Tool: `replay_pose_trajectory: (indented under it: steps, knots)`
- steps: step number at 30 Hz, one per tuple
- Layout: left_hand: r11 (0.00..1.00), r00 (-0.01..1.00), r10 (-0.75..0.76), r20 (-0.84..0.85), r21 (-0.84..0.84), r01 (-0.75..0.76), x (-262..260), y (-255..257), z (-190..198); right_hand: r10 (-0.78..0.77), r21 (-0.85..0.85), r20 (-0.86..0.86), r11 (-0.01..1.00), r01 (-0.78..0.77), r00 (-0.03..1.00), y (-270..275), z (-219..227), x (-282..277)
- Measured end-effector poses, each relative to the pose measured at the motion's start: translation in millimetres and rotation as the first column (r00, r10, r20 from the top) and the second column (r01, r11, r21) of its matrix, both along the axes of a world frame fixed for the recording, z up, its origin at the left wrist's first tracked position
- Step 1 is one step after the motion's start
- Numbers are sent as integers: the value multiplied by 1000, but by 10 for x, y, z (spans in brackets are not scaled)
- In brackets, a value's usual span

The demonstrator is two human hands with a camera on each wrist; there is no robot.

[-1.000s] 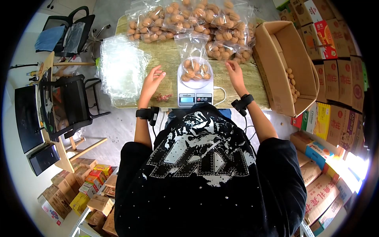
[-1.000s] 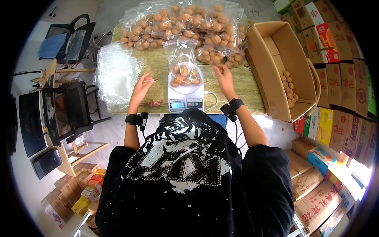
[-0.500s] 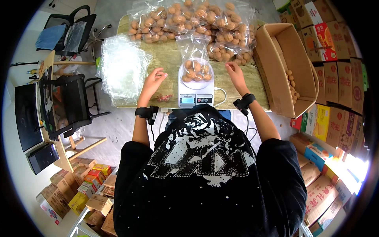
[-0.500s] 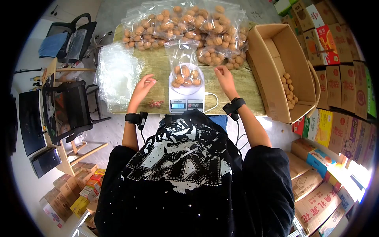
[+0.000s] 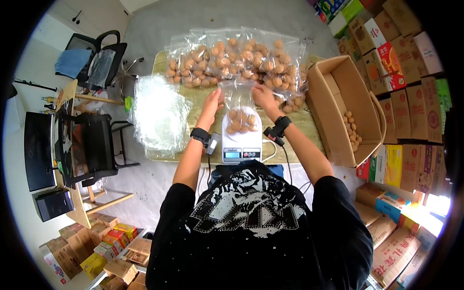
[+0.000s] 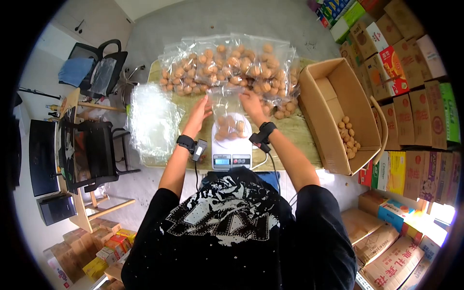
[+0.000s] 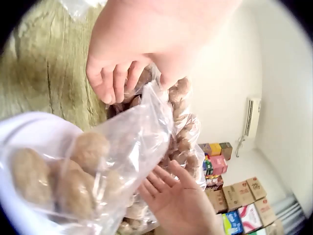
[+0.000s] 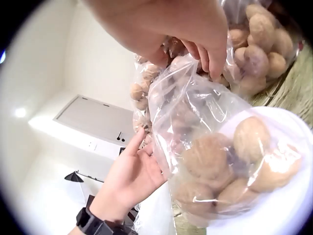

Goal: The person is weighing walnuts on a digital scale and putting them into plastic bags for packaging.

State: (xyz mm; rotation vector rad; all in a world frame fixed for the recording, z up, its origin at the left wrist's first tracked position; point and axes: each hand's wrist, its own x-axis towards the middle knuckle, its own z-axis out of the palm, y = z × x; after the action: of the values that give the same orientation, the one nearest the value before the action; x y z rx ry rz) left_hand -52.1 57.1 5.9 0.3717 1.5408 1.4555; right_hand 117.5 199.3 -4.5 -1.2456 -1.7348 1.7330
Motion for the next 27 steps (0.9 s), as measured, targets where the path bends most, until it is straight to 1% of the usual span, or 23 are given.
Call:
replay_pose_trajectory:
  steps: [2,3,6,7,10,13,16,17,20,23,26,27]
  knots:
    - [999,998,8,57,32,-10,-24,86,-28,-34,-250,-147,968,-4,989,73,-51,10]
    - [996,993,76,93,35,-79,19,116,36,-59,-371,-214,928,-25,975,85,-34,9]
    - [992,996,69,59,100,-75,29,108,46,-140,-388,-231,921,41,963,27,-24,-31]
    - [987,992,93,83,124,-103,56,94,80,-168,-397,-234,916,64,958,10,-14,-34]
    - [976,994,109,-17,193,-104,82,28,172,-225,-455,-323,889,58,919,-56,106,-8]
    - [951,974,223,-41,227,-208,169,-54,339,-344,-516,-406,851,98,847,-111,303,24]
    - [954,979,170,-110,268,-136,158,-189,420,-283,-437,-417,896,83,864,-151,476,147]
    - [952,976,177,-129,274,-136,171,-224,451,-278,-409,-435,908,88,857,-174,530,190]
    - [947,962,192,-196,294,-129,251,-329,736,-241,-273,-418,953,133,876,-298,852,288]
    - [936,941,222,-255,325,-133,332,-387,1091,-212,-174,-466,974,146,859,-372,1093,407]
    - [886,929,230,-290,458,-76,357,-401,1427,-160,-20,-505,985,174,848,-436,1457,493]
    - [876,923,229,-310,479,-56,371,-408,1551,-153,38,-521,979,202,840,-470,1622,501]
